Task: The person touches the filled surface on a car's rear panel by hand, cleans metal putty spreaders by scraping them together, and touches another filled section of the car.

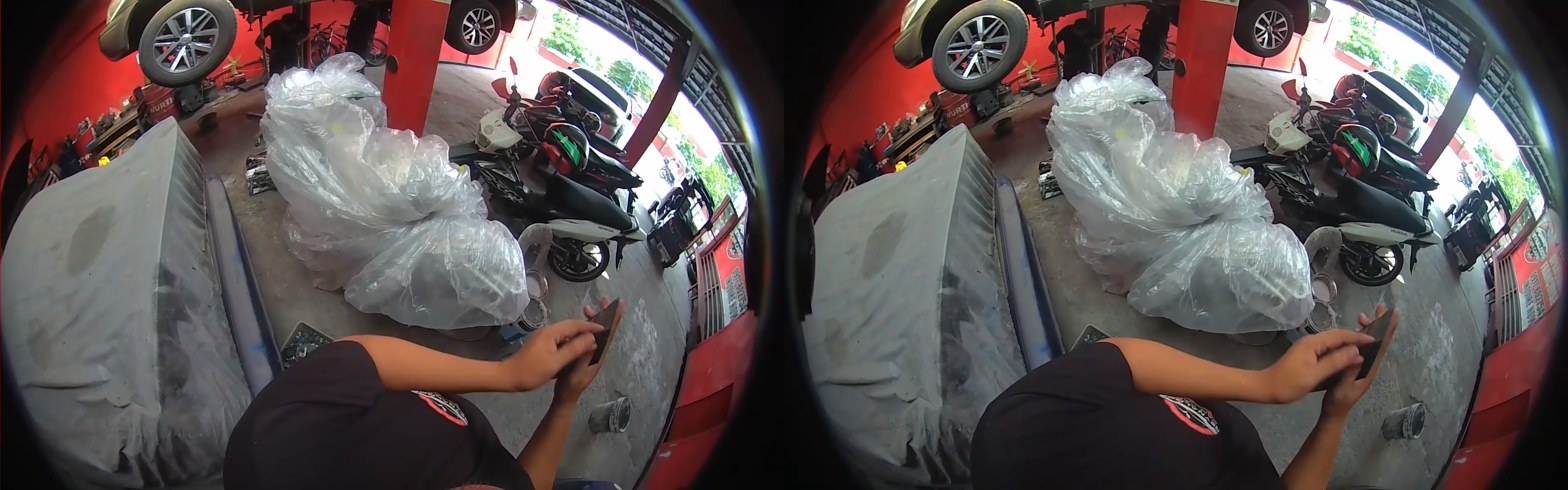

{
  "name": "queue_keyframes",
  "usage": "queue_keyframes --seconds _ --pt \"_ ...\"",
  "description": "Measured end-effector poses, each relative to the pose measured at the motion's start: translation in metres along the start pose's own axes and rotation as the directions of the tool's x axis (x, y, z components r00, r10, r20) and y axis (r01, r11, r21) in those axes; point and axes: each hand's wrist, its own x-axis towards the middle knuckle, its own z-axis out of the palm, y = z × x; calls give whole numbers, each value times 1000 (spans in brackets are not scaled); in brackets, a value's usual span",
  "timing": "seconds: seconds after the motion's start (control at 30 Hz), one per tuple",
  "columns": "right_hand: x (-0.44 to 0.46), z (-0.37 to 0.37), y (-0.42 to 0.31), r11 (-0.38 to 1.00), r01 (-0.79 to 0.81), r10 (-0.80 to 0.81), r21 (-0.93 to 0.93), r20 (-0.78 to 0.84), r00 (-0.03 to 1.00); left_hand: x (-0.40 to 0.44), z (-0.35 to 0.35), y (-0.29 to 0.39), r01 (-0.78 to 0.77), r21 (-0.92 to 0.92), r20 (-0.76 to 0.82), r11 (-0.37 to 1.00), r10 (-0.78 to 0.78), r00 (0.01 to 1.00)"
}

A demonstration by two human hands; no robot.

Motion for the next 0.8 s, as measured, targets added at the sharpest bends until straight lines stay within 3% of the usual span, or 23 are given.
queue_keyframes --seconds 0.07,0.13,0.17,0.27,0.3,0.33,0.4,0.43,0.53,0.57,0.67,0.7,0.8 --pt "2 5 -1 996 -84 85 44 -32 996 8 -1 0 -56 -84 -69 995 51 996" --pt "-20 2 13 951 75 -50 -300 92 995 32 -32 6 59 -225 -64 973 -76 995" --pt "-24 -2 18 924 109 -60 -367 141 988 38 -43 6 118 -293 -63 949 -143 988" --pt "-4 -17 35 994 -40 43 102 -26 999 18 -10 -15 177 -79 69 981 -171 983" --pt "-4 -18 35 995 -64 68 73 -54 996 11 6 -16 -10 85 50 996 6 999" --pt "-5 -20 35 995 -90 94 45 -82 992 17 4 -17 -12 53 7 999 12 1000" --pt "-14 -10 11 958 -10 10 -288 -4 1000 42 -15 -17 -31 -6 -83 999 31 996" --pt "-28 -15 18 933 -9 35 -360 66 997 53 -29 -23 86 -155 -88 984 -101 991" --pt "-23 -29 33 990 -19 9 -141 -69 998 36 -9 -43 135 -48 -12 990 -136 991" --pt "-24 -29 33 986 -40 28 -159 -80 996 23 4 -45 106 10 132 994 -106 986" --pt "-20 -34 29 971 -76 51 -228 -113 992 43 3 -42 100 0 1 995 -100 995" --pt "-30 -25 15 935 -62 56 -349 -27 998 59 -9 -48 47 -82 -64 996 -52 997" --pt "-32 -37 25 954 -26 19 -297 -28 999 56 -9 -53 106 -22 -2 994 -106 994"
